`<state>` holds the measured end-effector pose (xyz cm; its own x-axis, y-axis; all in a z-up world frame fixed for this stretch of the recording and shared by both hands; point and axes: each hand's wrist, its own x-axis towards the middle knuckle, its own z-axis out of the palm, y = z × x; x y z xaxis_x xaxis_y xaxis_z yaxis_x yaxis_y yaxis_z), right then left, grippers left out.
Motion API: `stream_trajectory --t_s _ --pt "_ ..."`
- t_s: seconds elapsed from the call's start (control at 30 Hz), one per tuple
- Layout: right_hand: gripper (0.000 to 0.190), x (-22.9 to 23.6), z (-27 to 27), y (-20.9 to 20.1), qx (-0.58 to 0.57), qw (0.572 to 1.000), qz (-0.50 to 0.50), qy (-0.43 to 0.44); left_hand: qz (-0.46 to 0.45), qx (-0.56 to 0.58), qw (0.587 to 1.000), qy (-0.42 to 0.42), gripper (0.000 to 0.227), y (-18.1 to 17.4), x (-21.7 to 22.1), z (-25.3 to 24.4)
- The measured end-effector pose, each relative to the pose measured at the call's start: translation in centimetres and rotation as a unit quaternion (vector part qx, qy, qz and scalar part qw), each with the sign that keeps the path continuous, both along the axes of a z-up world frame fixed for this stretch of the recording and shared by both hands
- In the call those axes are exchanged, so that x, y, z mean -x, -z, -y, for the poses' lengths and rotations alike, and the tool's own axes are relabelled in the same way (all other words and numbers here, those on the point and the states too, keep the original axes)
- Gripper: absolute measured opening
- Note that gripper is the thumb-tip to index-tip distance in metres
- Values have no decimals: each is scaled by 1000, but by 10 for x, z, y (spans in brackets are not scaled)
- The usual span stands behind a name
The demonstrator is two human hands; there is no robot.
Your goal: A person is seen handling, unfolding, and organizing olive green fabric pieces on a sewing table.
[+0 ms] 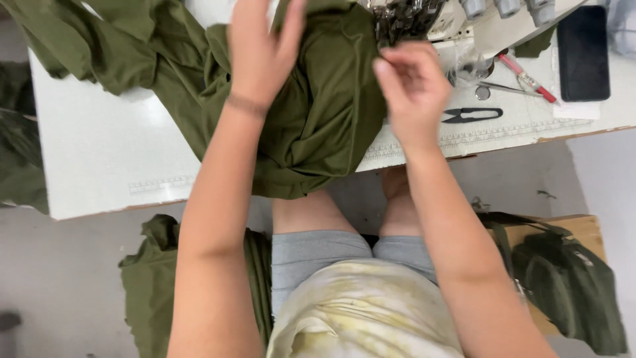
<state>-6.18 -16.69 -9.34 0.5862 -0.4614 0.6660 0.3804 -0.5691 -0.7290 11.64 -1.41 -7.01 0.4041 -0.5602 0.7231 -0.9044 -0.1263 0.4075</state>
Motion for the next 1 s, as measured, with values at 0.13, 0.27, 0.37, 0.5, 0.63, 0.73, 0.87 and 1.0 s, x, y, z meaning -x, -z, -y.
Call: stream_trajectory --t_s 0.13,0.27,0.37,0.5,0.63,0.73,0.87,1.0 --pt "11 39 6 54 -181 978 -44 -98 38 -40 997 49 27 9 88 -69" --pt "11 61 -2 93 -177 958 -127 -189 88 -260 957 96 20 71 117 -97" --pt "19 76 -6 60 -213 953 -151 -153 -134 -224 947 186 16 31 123 -121" --pt "27 74 1 52 -92 972 -157 -152 -192 -278 927 160 16 0 123 -146" --pt "29 76 14 54 127 972 -163 -112 -151 -492 857 -11 45 -9 103 -184" --pt "18 72 29 55 230 959 -149 -70 -80 -562 809 -156 42 -7 82 -223" --pt "27 71 25 6 348 924 -141 -75 -109 -485 855 -149 31 -38 73 -243" --pt "28 70 33 -6 373 913 -164 -8 -419 -250 856 170 17 -65 76 -227"
